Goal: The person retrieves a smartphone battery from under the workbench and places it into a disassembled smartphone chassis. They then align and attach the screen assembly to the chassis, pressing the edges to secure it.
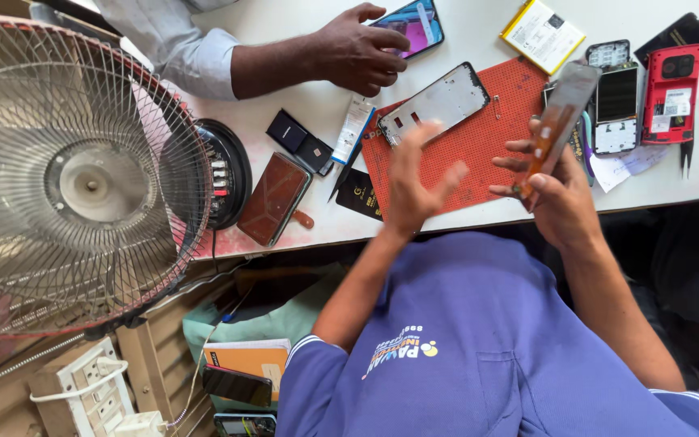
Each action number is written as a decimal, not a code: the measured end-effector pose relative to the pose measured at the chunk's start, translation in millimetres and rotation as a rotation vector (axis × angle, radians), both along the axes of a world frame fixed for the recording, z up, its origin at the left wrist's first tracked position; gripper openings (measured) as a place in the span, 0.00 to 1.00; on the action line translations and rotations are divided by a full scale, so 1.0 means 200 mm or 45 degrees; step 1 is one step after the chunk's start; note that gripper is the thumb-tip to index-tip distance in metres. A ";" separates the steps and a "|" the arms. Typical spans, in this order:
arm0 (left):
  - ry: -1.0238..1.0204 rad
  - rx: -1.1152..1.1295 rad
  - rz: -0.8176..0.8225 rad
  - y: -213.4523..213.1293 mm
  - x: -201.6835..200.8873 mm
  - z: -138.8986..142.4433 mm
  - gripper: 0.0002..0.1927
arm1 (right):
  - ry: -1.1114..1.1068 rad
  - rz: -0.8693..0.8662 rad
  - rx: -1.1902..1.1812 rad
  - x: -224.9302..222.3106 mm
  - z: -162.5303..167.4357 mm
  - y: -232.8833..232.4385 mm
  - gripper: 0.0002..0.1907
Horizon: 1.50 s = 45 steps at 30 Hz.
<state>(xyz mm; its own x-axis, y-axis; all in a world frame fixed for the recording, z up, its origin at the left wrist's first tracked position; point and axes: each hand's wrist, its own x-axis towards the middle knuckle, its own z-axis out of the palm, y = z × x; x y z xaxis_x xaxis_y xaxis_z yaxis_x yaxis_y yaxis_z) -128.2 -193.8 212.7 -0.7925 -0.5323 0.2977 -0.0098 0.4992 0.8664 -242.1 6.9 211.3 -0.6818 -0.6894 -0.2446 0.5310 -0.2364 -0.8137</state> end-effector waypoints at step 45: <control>-0.692 1.369 -0.200 -0.14 -0.04 -0.15 0.26 | -0.487 -0.018 -0.271 0.27 -0.09 0.15 0.49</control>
